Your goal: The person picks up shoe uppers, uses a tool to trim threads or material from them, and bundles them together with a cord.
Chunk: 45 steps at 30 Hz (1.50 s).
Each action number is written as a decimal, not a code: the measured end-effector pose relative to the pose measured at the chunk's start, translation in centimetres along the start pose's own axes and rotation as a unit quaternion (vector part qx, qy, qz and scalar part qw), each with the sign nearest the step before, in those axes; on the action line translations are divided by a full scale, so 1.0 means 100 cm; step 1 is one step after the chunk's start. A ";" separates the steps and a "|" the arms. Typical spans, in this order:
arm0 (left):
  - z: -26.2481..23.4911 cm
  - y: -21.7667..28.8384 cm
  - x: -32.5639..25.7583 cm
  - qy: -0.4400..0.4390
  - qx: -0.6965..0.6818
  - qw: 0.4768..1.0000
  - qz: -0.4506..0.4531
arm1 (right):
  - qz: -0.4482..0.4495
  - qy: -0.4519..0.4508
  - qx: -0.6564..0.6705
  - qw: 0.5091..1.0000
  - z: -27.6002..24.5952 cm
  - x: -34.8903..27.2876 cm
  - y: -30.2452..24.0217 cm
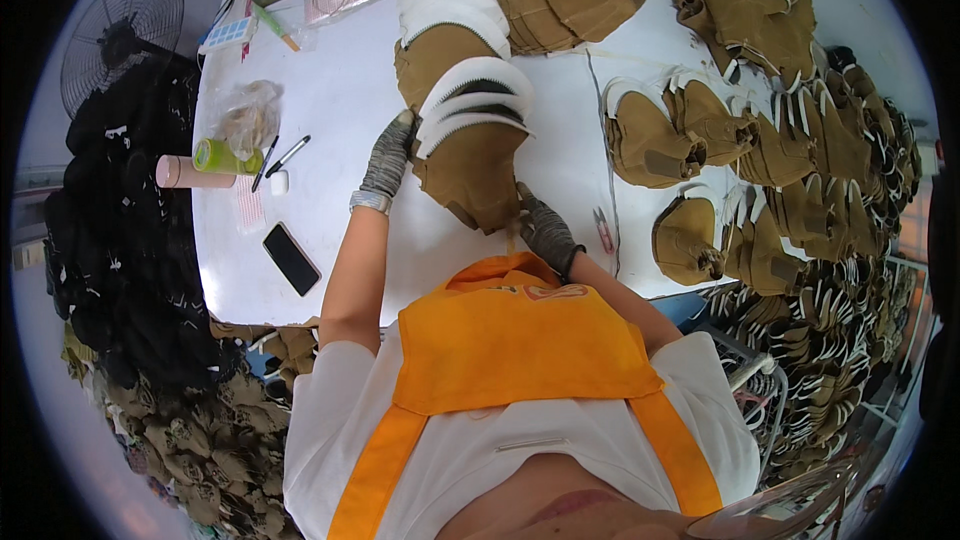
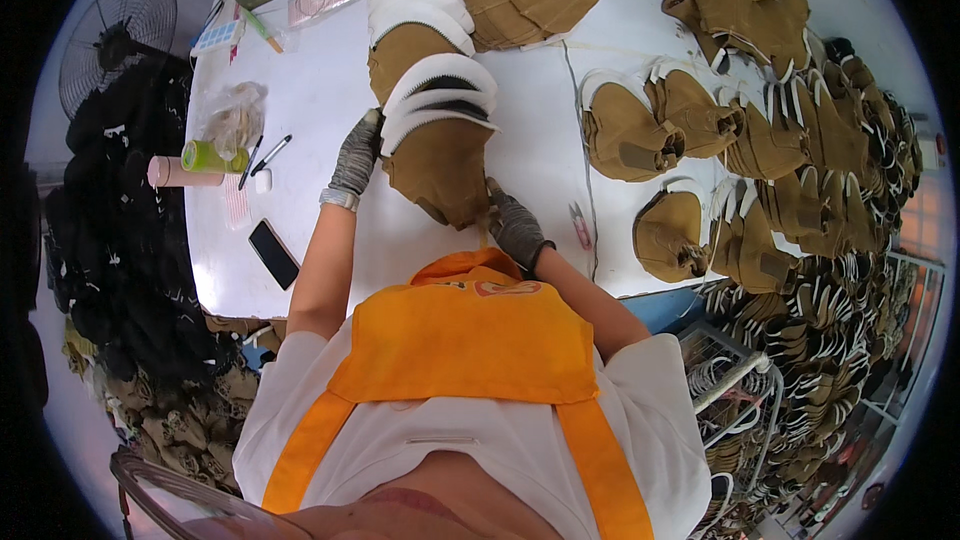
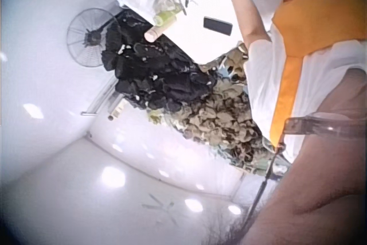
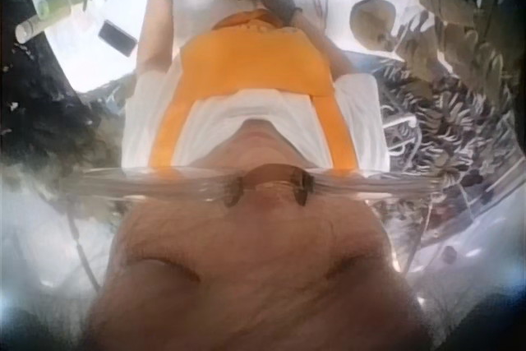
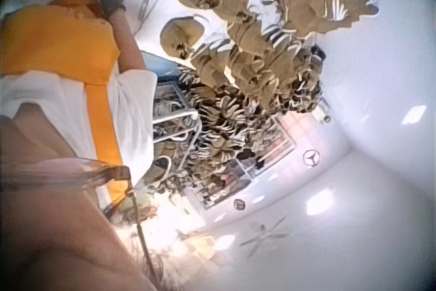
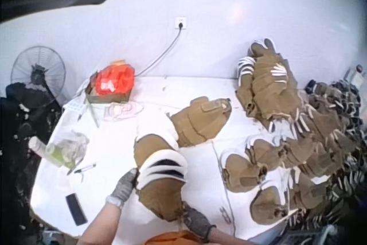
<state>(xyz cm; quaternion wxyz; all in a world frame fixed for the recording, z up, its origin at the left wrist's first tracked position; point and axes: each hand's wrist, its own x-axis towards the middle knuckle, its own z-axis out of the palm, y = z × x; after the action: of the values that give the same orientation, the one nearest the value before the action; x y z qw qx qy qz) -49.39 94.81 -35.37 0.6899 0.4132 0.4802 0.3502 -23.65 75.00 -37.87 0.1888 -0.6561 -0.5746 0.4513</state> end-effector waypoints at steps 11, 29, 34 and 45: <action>-0.039 -0.079 -0.009 -0.102 0.221 0.964 0.106 | -0.137 0.043 -0.040 0.989 -0.016 0.011 0.016; 0.003 -0.032 -0.027 -0.247 -0.068 0.962 -0.091 | -0.238 0.164 -0.062 0.955 -0.065 -0.053 -0.023; -0.001 -0.084 -0.004 -0.183 0.274 0.944 0.033 | -0.213 0.106 -0.165 0.957 -0.058 -0.055 -0.001; 0.014 -0.103 0.026 -0.038 -0.045 0.997 -0.049 | -0.034 0.165 -0.249 0.954 -0.046 -0.057 0.004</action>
<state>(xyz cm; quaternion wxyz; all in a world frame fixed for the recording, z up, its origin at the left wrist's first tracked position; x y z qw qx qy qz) -46.37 92.48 -45.38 0.7418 0.3710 0.4570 0.3212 -19.32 70.89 -33.63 0.1269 -0.7279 -0.6514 0.1725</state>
